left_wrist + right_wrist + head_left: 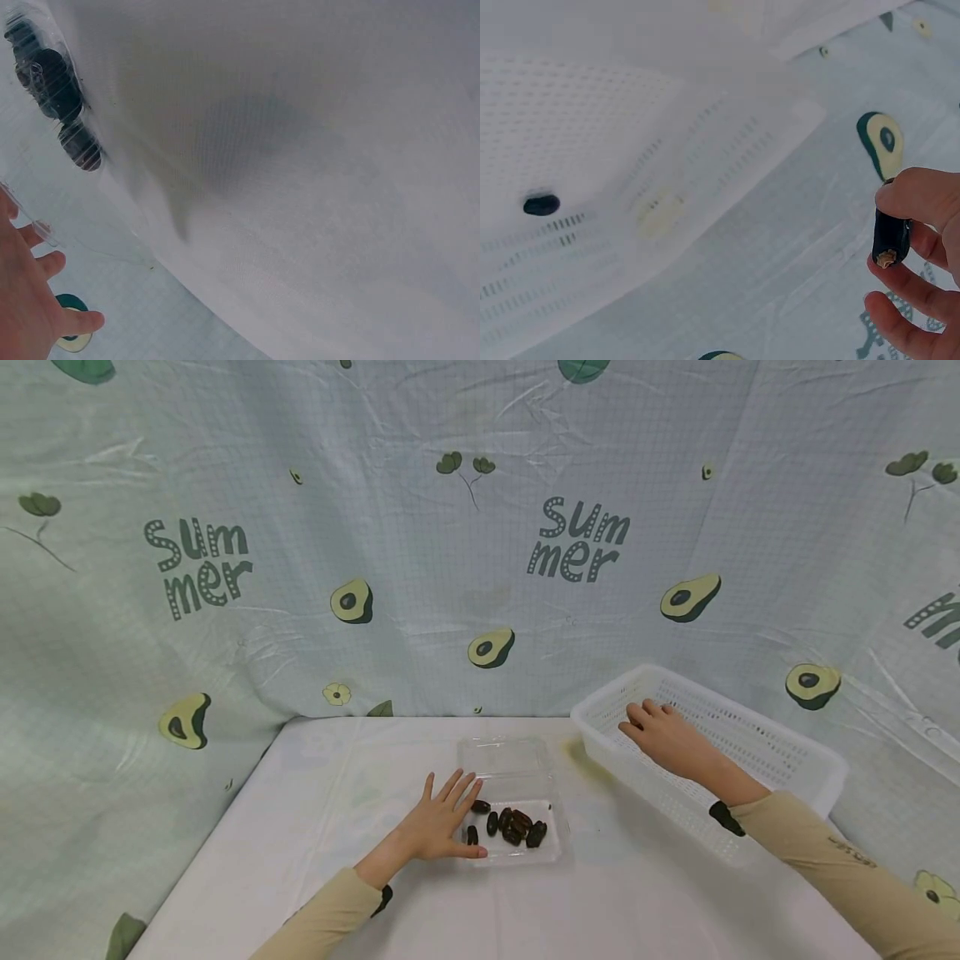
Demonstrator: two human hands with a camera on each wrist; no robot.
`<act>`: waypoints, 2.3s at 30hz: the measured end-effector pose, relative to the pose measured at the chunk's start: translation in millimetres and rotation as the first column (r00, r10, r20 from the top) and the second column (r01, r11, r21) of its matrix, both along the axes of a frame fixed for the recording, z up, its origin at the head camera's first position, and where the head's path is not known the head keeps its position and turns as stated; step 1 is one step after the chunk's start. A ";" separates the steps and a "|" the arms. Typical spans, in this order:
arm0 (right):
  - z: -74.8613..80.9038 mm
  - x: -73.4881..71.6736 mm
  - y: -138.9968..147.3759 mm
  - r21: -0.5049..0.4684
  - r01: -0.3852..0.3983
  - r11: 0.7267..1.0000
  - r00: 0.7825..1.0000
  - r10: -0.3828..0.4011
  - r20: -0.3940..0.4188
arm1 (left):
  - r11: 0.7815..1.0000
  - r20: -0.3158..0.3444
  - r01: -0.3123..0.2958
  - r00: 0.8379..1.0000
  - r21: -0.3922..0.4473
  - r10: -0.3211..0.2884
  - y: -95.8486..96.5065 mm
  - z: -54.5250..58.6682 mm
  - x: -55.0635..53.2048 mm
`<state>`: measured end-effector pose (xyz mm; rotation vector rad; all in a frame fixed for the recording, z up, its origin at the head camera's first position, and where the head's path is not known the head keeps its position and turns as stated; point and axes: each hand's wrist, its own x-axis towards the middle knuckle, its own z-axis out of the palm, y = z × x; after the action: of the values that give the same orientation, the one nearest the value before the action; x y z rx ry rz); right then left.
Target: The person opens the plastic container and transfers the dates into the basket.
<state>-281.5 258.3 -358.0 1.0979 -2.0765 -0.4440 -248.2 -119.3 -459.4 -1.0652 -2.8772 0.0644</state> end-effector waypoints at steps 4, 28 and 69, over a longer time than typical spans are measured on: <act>-0.1 -7.9 24.0 -0.008 0.028 1.000 0.999 -0.028 0.018 | 1.000 0.003 -0.018 1.000 0.001 0.018 5.1 0.2 8.2; -14.7 -56.7 88.0 -0.028 0.259 0.966 0.964 -0.256 0.071 | 0.999 -0.014 -0.047 0.999 -0.014 0.047 13.4 -0.2 21.6; -20.2 -74.4 88.1 -0.069 0.342 0.937 0.909 -0.311 0.278 | 0.999 0.052 -0.032 0.998 -0.019 0.033 7.4 9.5 1.0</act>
<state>-355.9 346.4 -378.2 0.7716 -2.5048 -0.3446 -247.3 -112.0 -449.9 -1.0386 -2.9464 0.0651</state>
